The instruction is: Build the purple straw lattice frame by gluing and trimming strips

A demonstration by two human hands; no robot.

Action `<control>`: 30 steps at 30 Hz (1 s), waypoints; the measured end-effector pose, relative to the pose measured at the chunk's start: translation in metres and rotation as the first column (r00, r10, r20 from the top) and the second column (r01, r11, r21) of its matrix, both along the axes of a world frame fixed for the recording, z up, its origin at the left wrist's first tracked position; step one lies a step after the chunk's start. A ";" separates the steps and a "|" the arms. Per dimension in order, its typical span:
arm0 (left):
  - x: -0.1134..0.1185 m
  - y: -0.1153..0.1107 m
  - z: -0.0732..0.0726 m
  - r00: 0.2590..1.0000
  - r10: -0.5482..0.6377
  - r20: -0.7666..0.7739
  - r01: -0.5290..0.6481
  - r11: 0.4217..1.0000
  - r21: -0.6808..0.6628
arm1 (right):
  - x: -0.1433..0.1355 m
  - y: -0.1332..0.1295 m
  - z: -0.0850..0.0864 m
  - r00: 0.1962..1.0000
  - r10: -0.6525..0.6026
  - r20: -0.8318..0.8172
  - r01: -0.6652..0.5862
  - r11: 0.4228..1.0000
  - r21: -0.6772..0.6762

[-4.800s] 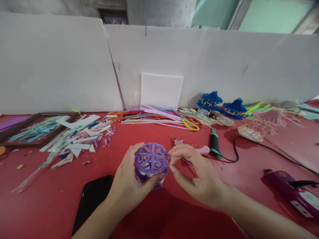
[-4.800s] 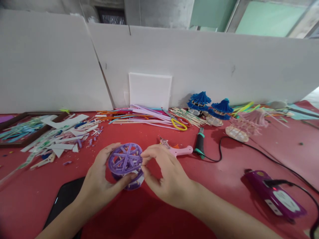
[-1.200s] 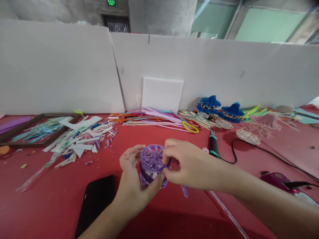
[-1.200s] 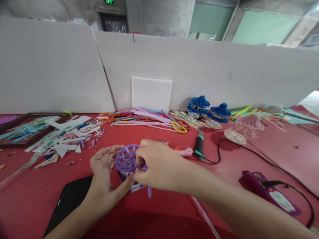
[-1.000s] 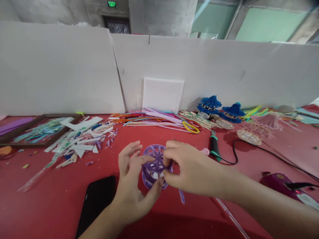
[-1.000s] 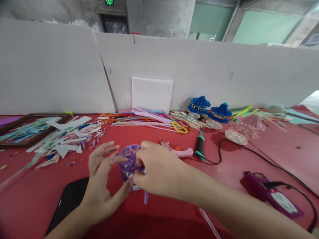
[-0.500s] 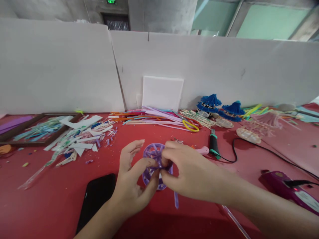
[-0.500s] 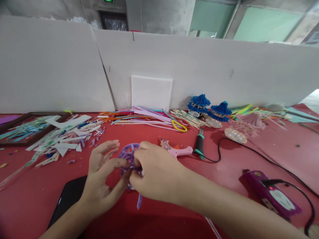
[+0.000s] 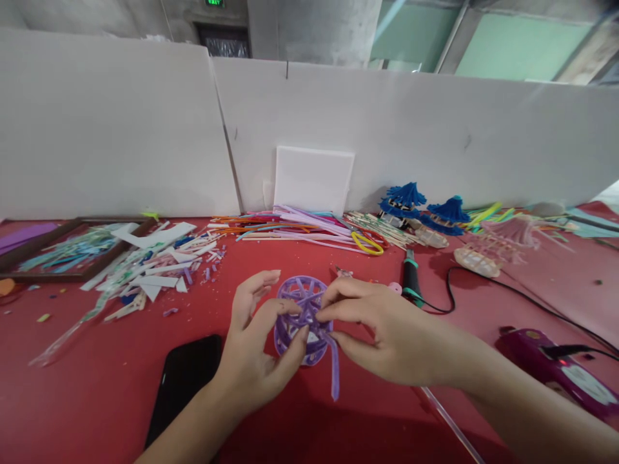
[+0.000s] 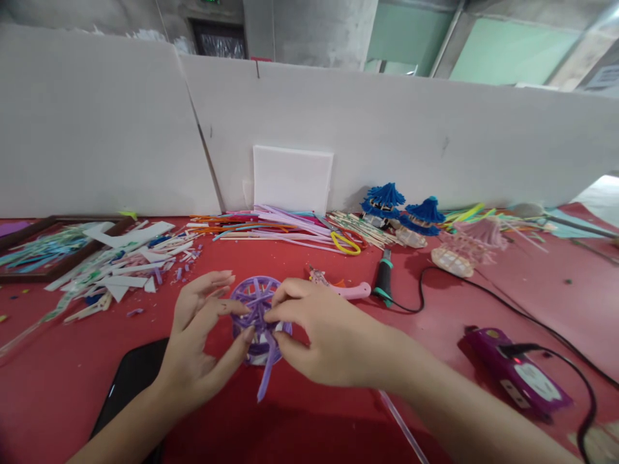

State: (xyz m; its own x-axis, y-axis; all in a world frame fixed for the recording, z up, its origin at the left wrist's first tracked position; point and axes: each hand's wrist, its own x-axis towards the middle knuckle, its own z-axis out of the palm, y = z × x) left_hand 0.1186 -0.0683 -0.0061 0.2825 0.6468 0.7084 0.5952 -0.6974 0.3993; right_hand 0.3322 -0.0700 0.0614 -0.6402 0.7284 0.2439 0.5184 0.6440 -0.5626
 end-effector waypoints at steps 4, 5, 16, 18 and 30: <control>-0.001 0.001 -0.001 1.000 -0.008 0.002 0.008 1.000 -0.009 | 0.000 0.002 -0.013 0.996 0.003 -0.086 0.007 0.993 0.118; -0.001 0.001 -0.001 1.000 -0.007 -0.001 0.007 1.000 -0.007 | -0.001 0.003 -0.017 0.995 0.013 -0.103 0.003 0.988 0.152; -0.003 0.009 -0.013 0.981 -0.031 0.194 0.064 0.984 -0.167 | -0.006 0.004 -0.051 0.963 0.026 -0.267 0.109 0.873 0.476; -0.002 0.011 -0.017 0.965 -0.050 0.257 0.105 0.973 -0.204 | -0.007 0.003 -0.054 0.961 0.009 -0.275 0.130 0.865 0.484; 0.002 0.010 -0.020 0.919 -0.072 0.388 0.174 0.956 -0.235 | -0.009 -0.001 -0.062 0.950 -0.007 -0.311 0.167 0.857 0.488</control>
State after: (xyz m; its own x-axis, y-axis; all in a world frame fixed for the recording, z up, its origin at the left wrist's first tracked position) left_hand 0.1206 -0.0581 -0.0261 0.1211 0.7987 0.5894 0.2844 -0.5968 0.7503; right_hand 0.3228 -0.0707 -0.0002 -0.4228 0.5030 0.7538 0.4519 0.8380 -0.3058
